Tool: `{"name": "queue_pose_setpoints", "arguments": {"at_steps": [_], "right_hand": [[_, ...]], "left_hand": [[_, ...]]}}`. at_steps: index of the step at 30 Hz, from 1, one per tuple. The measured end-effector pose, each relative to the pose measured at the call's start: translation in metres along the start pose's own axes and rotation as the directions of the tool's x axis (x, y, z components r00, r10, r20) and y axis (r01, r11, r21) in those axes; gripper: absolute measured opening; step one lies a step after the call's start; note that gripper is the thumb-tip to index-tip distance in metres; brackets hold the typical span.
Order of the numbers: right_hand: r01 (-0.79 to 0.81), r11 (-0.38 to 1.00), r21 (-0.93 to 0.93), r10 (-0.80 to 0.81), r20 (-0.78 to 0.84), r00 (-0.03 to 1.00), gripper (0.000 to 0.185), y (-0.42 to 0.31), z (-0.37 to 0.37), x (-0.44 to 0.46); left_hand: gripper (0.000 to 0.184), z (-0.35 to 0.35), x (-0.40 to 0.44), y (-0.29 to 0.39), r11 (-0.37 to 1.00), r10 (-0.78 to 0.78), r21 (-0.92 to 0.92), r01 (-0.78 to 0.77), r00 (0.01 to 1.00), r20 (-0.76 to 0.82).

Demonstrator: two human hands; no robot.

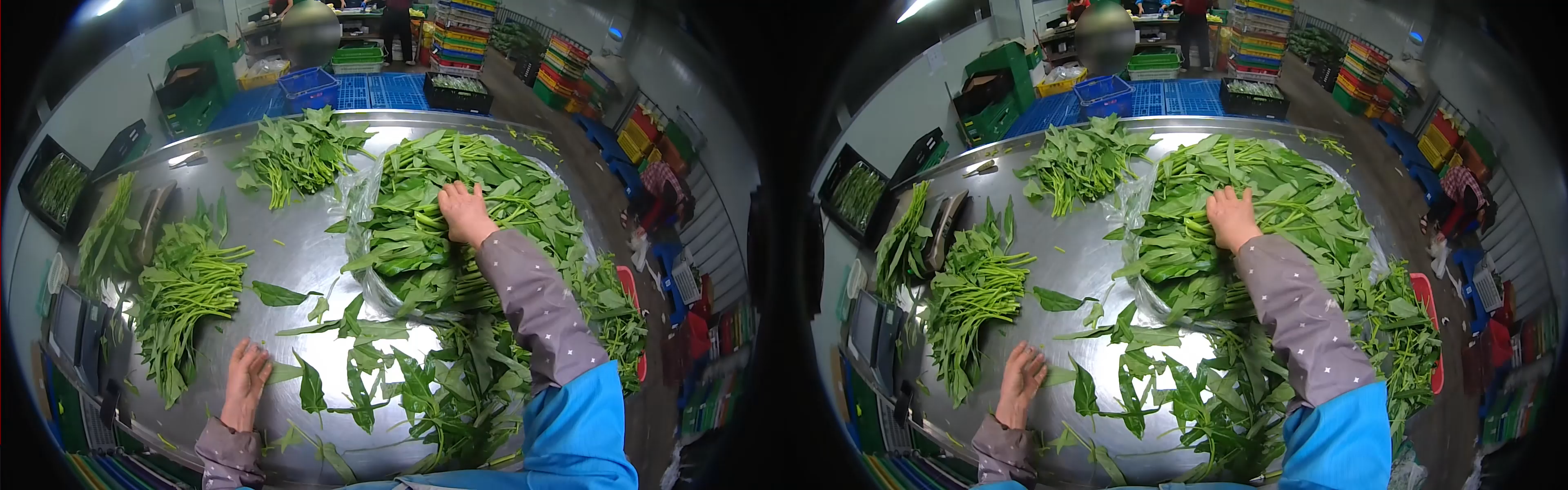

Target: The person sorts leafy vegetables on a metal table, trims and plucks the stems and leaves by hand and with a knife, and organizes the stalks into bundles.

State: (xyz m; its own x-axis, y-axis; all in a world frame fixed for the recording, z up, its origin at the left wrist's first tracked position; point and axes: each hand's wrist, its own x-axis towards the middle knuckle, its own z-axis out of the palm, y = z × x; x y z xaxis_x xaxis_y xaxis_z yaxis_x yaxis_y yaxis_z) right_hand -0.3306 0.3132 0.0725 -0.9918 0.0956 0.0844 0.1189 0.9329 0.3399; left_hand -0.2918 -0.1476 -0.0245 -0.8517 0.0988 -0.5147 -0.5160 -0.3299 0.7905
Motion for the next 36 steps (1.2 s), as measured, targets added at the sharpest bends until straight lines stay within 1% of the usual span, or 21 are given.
{"name": "queue_pose_setpoints", "arguments": {"at_steps": [1,3,4,5,7,9,11,12,13,16,17,19,20,21,23,24,27,29,31,35,36], "right_hand": [[0.000,1.000,0.000,0.000,0.002,1.000,0.044,0.003,-0.004,-0.001],[0.096,0.994,0.060,-0.092,-0.054,0.994,0.044,0.013,-0.015,-0.009],[0.127,0.990,0.061,-0.118,-0.142,0.983,0.046,0.020,-0.021,-0.014],[0.125,0.990,0.060,-0.116,-0.137,0.984,0.046,0.027,-0.029,-0.021],[0.225,0.950,0.215,-0.160,-0.283,0.946,0.047,0.041,-0.039,-0.035],[0.217,0.946,0.239,-0.143,-0.290,0.946,0.043,0.044,-0.040,-0.044],[0.282,0.894,0.347,-0.137,-0.387,0.912,0.038,0.040,-0.053,-0.052],[0.269,0.868,0.417,-0.097,-0.389,0.916,0.032,0.039,-0.067,-0.053],[0.262,0.868,0.422,-0.089,-0.386,0.918,0.032,0.042,-0.074,-0.052],[0.310,0.833,0.459,-0.009,-0.548,0.836,0.032,0.060,-0.083,-0.048],[0.301,0.836,0.458,-0.002,-0.546,0.838,0.032,0.066,-0.083,-0.054],[0.234,0.887,0.398,-0.027,-0.462,0.887,0.038,0.079,-0.082,-0.066],[0.249,0.919,0.305,-0.103,-0.423,0.900,0.051,0.086,-0.069,-0.069],[0.253,0.920,0.301,-0.109,-0.422,0.900,0.051,0.090,-0.056,-0.073],[0.207,0.966,0.157,-0.155,-0.293,0.944,0.066,0.089,-0.038,-0.080],[0.157,0.977,0.145,-0.124,-0.213,0.969,0.079,0.086,-0.033,-0.079],[0.182,0.978,0.101,-0.156,-0.220,0.963,0.081,0.080,-0.009,-0.062],[0.184,0.978,0.102,-0.163,-0.184,0.969,0.081,0.079,-0.008,-0.051],[0.231,0.959,0.164,-0.221,-0.079,0.972,0.078,0.082,-0.008,-0.044],[0.317,0.948,0.012,-0.309,-0.187,0.932,0.077,0.061,-0.027,-0.059],[0.320,0.946,0.050,-0.308,-0.167,0.937,0.080,0.053,-0.025,-0.057]], "left_hand": [[0.053,0.003,-0.005,-0.002,0.999,-0.033,-0.009,0.033,0.999,0.032],[0.049,0.007,-0.013,-0.008,0.999,-0.048,-0.021,0.049,0.998,0.043],[0.048,0.008,-0.016,-0.010,0.998,-0.068,-0.013,0.069,0.996,0.050],[0.047,0.009,-0.017,-0.012,0.996,-0.090,-0.007,0.090,0.994,0.056],[0.047,0.009,-0.019,-0.018,0.994,-0.108,0.005,0.108,0.993,0.055],[0.046,0.014,-0.019,-0.021,0.993,-0.117,0.015,0.116,0.991,0.064],[0.046,0.019,-0.021,-0.023,0.990,-0.140,0.029,0.138,0.987,0.079],[0.046,0.021,-0.023,-0.026,0.989,-0.143,0.034,0.141,0.986,0.081],[0.045,0.024,-0.024,-0.027,0.987,-0.156,0.040,0.153,0.984,0.091],[0.043,0.029,-0.031,-0.027,0.985,-0.169,0.066,0.161,0.978,0.124],[0.043,0.030,-0.032,-0.027,0.986,-0.163,0.060,0.156,0.977,0.138],[0.042,0.028,-0.035,-0.030,0.985,-0.172,0.057,0.165,0.976,0.136],[0.042,0.027,-0.036,-0.032,0.984,-0.178,0.052,0.173,0.976,0.125],[0.042,0.026,-0.035,-0.034,0.984,-0.178,0.046,0.174,0.976,0.125],[0.040,0.024,-0.034,-0.039,0.979,-0.204,0.056,0.198,0.972,0.116],[0.040,0.025,-0.035,-0.041,0.979,-0.201,0.052,0.196,0.973,0.114],[0.040,0.031,-0.038,-0.043,0.975,-0.220,0.051,0.215,0.967,0.132],[0.040,0.035,-0.042,-0.041,0.969,-0.245,0.062,0.238,0.959,0.143],[0.041,0.033,-0.042,-0.041,0.968,-0.248,0.067,0.240,0.957,0.150],[0.040,0.028,-0.036,-0.045,0.970,-0.243,0.044,0.239,0.961,0.132],[0.040,0.026,-0.036,-0.049,0.969,-0.246,0.038,0.243,0.961,0.129]]}}
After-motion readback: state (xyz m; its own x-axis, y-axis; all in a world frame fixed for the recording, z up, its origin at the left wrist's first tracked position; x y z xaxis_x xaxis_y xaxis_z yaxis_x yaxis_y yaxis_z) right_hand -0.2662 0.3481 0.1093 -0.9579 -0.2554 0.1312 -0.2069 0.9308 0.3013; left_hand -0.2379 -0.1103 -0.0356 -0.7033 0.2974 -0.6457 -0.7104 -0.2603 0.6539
